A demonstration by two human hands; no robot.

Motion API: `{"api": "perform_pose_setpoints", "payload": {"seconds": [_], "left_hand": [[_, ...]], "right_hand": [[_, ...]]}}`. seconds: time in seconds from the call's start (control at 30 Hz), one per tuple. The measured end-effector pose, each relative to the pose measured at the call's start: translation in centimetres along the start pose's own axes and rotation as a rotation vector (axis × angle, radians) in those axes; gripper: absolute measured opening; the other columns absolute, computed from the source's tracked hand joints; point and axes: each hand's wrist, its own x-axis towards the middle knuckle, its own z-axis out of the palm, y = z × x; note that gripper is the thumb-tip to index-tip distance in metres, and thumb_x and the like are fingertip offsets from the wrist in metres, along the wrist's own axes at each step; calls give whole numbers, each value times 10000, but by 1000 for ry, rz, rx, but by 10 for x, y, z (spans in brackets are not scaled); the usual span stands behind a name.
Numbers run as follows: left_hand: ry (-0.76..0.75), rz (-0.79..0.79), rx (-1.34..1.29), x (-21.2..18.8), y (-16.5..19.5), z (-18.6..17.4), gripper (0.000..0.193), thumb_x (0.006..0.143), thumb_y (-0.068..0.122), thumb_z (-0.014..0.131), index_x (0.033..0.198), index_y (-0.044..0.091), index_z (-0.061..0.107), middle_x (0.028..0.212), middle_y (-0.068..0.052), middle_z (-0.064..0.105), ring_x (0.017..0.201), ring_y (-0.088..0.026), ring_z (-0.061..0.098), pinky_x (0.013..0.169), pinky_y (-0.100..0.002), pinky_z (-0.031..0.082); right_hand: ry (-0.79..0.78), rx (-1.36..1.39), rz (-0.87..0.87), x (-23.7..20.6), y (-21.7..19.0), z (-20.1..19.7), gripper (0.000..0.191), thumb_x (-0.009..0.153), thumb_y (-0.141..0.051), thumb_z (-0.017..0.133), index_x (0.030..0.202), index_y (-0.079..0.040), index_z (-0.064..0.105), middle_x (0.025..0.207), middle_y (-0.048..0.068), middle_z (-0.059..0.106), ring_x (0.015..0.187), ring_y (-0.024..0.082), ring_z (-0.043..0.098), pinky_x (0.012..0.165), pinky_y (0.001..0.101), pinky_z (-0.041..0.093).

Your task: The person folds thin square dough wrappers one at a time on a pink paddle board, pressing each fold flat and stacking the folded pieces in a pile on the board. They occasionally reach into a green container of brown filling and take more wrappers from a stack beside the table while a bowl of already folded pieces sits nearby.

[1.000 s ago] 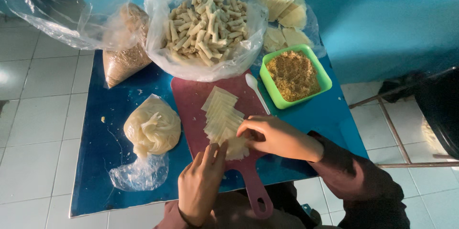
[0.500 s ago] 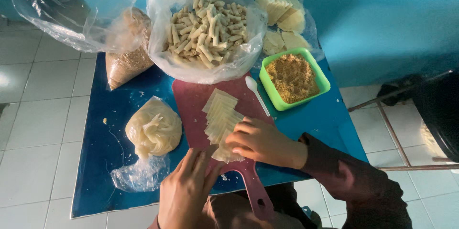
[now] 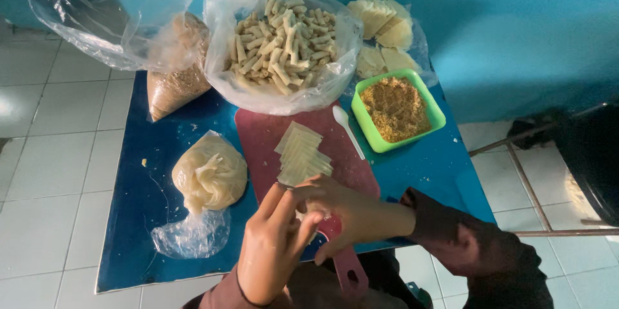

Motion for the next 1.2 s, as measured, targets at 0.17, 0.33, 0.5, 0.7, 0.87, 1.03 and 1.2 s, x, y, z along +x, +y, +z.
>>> {"api": "perform_pose_setpoints", "payload": {"seconds": [0.17,0.33,0.5,0.7,0.87,1.03,1.2], "left_hand": [[69,82,38,10,-6,11,345,878,192,798,1157,43,658,923,-133,574,744,-290,638,643,-353,544],[7,-64,-119,15,-16,2,388,860,197,790,1183,33,651,937,-106,657,774,-173,678,649,-311,567],[-260,-402,-203,17,-31,-4,303,882,188,771,1120,38,659,870,-92,735,740,-73,632,633,-280,555],[-76,-327,-388,9,-57,18,284,932,164,709,1147,28,582,895,-44,732,793,-47,652,670,-251,555],[-113,-389,-796,5,-73,26,223,1081,135,540,1239,-17,578,1048,-102,652,926,-120,612,785,-285,529],[-183,-418,-931,5,-68,19,380,1027,91,472,1396,-1,477,1303,-104,658,1166,-131,640,963,-297,542],[-219,-395,-892,7,-59,16,444,1036,93,521,1456,-21,433,1305,-128,675,1128,-154,631,926,-310,524]], "right_hand": [[114,175,265,-18,7,9,389,986,-213,728,1316,-70,578,1255,55,658,1200,173,634,1002,335,532],[199,612,479,-33,22,3,298,1013,-174,652,1272,-46,576,1138,25,658,1052,88,636,924,281,530],[217,451,596,-29,18,-7,244,1053,-186,649,1224,-14,627,1013,48,620,889,71,553,771,273,485],[470,-660,-52,-14,2,-2,436,923,-146,755,1310,-84,564,1259,116,589,1178,275,589,988,398,505],[246,-732,-237,-14,-1,-5,442,887,-177,873,1235,-107,609,1235,61,594,1189,272,610,1022,456,514],[224,-729,-236,-14,3,-12,468,853,-235,893,1206,-102,615,1267,86,604,1229,313,600,1013,454,523],[234,-652,-224,-14,2,-15,426,844,-203,880,1177,-128,625,1287,66,610,1244,311,614,1006,453,521]]}}
